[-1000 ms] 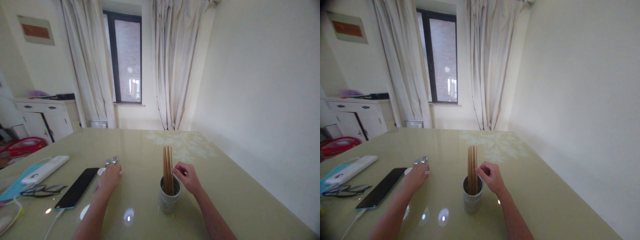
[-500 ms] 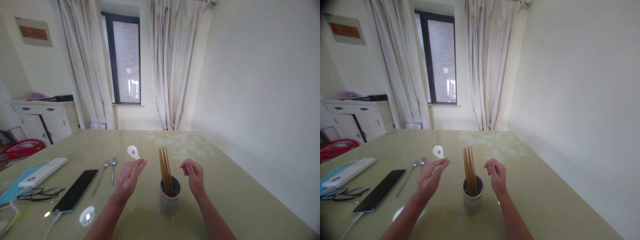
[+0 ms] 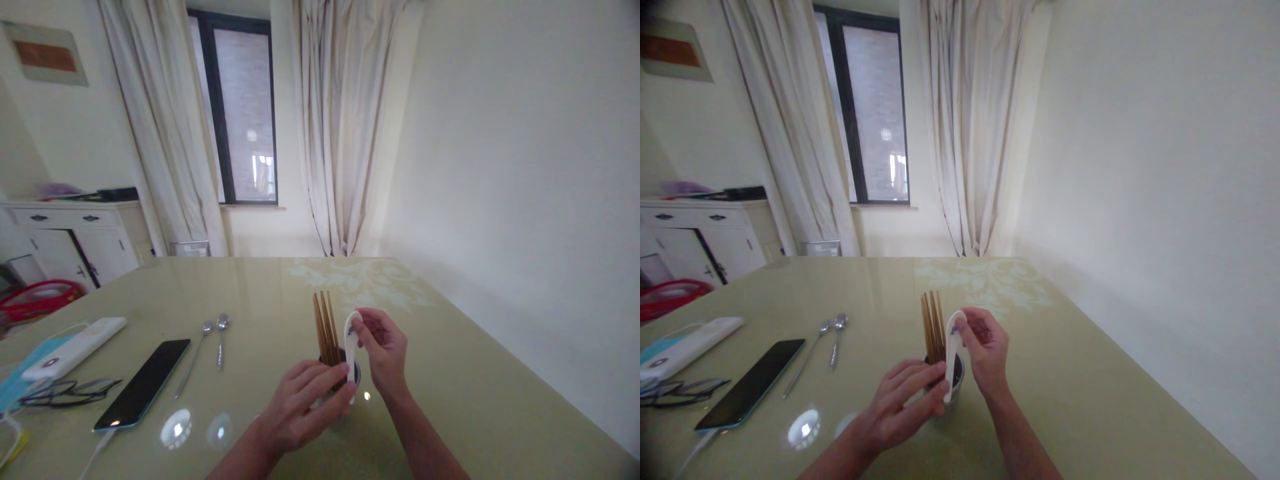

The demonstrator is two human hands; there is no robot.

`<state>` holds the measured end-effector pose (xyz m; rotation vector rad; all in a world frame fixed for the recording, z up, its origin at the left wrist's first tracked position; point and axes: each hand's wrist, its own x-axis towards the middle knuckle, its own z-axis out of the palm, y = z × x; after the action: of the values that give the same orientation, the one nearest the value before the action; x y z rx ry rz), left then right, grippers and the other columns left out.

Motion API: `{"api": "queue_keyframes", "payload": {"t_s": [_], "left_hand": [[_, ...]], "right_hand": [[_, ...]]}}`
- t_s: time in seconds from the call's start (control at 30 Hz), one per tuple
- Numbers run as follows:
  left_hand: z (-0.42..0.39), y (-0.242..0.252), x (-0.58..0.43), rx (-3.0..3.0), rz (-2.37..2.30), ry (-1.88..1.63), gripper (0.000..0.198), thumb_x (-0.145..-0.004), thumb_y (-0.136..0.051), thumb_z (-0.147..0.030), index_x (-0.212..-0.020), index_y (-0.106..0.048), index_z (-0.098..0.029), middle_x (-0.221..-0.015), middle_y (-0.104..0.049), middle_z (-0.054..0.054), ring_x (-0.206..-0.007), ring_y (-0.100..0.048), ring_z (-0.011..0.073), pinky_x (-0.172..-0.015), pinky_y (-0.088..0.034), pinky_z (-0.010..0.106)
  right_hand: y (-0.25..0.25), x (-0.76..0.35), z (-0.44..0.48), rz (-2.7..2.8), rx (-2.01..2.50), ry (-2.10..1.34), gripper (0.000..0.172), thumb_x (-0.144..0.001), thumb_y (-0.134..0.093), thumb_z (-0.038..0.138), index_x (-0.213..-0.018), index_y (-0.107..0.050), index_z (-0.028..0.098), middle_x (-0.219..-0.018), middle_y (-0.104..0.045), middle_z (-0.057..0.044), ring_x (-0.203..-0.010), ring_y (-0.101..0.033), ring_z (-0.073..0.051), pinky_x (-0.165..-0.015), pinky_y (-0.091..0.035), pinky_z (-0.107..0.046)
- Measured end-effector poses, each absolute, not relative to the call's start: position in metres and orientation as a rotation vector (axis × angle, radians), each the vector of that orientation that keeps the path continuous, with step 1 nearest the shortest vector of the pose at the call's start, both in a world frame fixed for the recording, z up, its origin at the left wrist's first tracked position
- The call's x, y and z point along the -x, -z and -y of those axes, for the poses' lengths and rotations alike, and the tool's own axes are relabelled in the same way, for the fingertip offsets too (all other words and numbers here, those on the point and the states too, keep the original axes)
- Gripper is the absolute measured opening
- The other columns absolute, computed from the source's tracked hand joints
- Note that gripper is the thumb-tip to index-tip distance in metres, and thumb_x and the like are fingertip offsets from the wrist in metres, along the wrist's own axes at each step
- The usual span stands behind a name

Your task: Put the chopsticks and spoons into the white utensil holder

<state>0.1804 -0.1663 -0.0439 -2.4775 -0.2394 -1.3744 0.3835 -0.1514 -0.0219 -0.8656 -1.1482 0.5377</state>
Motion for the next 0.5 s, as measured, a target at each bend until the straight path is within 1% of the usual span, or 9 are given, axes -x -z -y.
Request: {"api": "queue_keyframes", "payload": {"t_s": [0.1, 0.2, 0.33, 0.4, 0.5], "left_hand": [[0.159, 0.061, -0.18, 2.434, 0.533, 1.544, 0.041, -0.102, -0.061, -0.03, -0.142, -0.057, -0.019, -0.124, -0.075, 0.019, -0.112, -0.073, 0.0262, -0.093, -0.063, 0.041], [0.153, 0.071, -0.181, 2.524, 0.714, 1.641, 0.044, -0.101, -0.06, -0.027, -0.144, -0.051, -0.019, -0.126, -0.069, 0.018, -0.117, -0.069, 0.0264, -0.097, -0.061, 0.041], [0.147, 0.075, -0.186, 2.623, 0.928, 1.81, 0.035, -0.103, -0.051, -0.019, -0.137, -0.051, -0.021, -0.124, -0.064, 0.015, -0.106, -0.067, 0.0218, -0.089, -0.061, 0.037], [0.144, 0.075, -0.187, 2.678, 1.0, 1.862, 0.029, -0.105, -0.048, -0.02, -0.133, -0.052, -0.021, -0.12, -0.064, 0.012, -0.102, -0.067, 0.0208, -0.087, -0.06, 0.036], [0.142, 0.075, -0.187, 2.786, 1.072, 1.863, 0.021, -0.107, -0.046, -0.025, -0.124, -0.057, -0.021, -0.109, -0.066, 0.009, -0.099, -0.066, 0.0209, -0.086, -0.058, 0.036]], "right_hand": [[0.022, -0.391, 0.145, 1.075, 0.877, -0.438, 0.033, -0.088, -0.084, 0.05, -0.098, -0.075, 0.02, -0.079, -0.079, -0.006, -0.065, -0.072, -0.019, -0.055, -0.058, -0.026], [0.026, -0.392, 0.142, 1.158, 0.896, -0.377, 0.031, -0.09, -0.082, 0.05, -0.096, -0.074, 0.02, -0.082, -0.078, -0.006, -0.071, -0.073, -0.02, -0.064, -0.061, -0.029], [0.03, -0.385, 0.144, 1.452, 0.899, -0.361, 0.021, -0.096, -0.076, 0.042, -0.094, -0.074, 0.021, -0.08, -0.076, -0.005, -0.071, -0.071, -0.019, -0.068, -0.06, -0.029], [0.03, -0.382, 0.147, 1.62, 0.879, -0.352, 0.014, -0.097, -0.073, 0.034, -0.091, -0.074, 0.022, -0.078, -0.075, -0.004, -0.068, -0.068, -0.018, -0.067, -0.058, -0.029], [0.027, -0.382, 0.151, 1.78, 0.83, -0.327, 0.01, -0.096, -0.071, 0.027, -0.088, -0.074, 0.023, -0.077, -0.07, -0.003, -0.068, -0.063, -0.018, -0.063, -0.054, -0.029]]}}
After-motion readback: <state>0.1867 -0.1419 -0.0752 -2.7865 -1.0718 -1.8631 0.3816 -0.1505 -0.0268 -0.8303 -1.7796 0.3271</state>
